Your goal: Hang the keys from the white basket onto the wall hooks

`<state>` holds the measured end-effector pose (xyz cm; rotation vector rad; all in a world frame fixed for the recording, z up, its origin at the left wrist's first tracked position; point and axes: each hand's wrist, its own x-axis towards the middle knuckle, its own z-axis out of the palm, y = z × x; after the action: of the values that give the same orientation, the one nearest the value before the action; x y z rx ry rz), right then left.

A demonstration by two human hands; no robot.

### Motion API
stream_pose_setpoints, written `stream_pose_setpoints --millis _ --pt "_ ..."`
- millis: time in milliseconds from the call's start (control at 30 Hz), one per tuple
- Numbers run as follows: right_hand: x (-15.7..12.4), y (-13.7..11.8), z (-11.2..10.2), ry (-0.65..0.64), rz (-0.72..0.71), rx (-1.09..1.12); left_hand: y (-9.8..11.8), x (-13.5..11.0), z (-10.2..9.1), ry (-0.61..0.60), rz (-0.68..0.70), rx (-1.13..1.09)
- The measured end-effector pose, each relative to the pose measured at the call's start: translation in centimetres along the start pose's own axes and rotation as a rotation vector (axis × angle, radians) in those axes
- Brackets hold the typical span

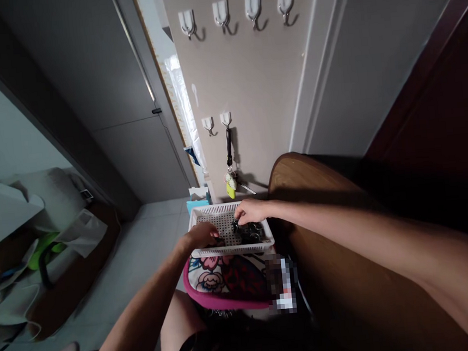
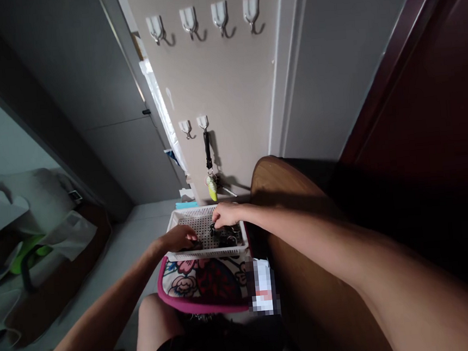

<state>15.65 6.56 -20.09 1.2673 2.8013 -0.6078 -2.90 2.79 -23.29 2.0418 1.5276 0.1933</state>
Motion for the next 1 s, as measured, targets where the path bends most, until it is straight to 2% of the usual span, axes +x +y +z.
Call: stream_pose_setpoints --millis 167,267,367,567,633,700,833,900,1000 --pt "-0.1 0.1 0.1 0.111 0.085 -0.131 0.4 0.4 0.6 -0.012 0.047 -0.050" --pt "-0.1 0.1 0.1 0.120 0.097 -0.195 0.6 0.3 0.9 -0.024 0.051 -0.089" --pt "0.0 -0.1 0.4 0.132 0.030 -0.175 1.0 0.2 1.0 -0.055 0.050 -0.095" --pt "-0.2 -0.6 1.4 0.145 -0.205 -0.222 1.4 0.0 0.7 -0.126 0.068 -0.138" --pt "-0.3 -0.7 1.5 0.129 -0.237 -0.247 1.4 0.2 0.6 -0.073 0.049 -0.224" --pt "-0.3 -0.8 1.4 0.130 -0.226 -0.248 1.5 0.5 0.4 0.037 0.014 -0.363" --pt "-0.3 -1.2 1.1 0.237 -0.153 -0.123 1.9 1.4 0.4 0.287 -0.097 -0.735" --pt "-0.2 -1.4 1.0 0.290 -0.114 -0.009 2.4 1.8 0.7 0.315 -0.135 -0.933" --pt "0.0 -1.6 1.2 0.321 -0.056 0.150 3.1 2.3 1.2 0.294 -0.135 -1.178"
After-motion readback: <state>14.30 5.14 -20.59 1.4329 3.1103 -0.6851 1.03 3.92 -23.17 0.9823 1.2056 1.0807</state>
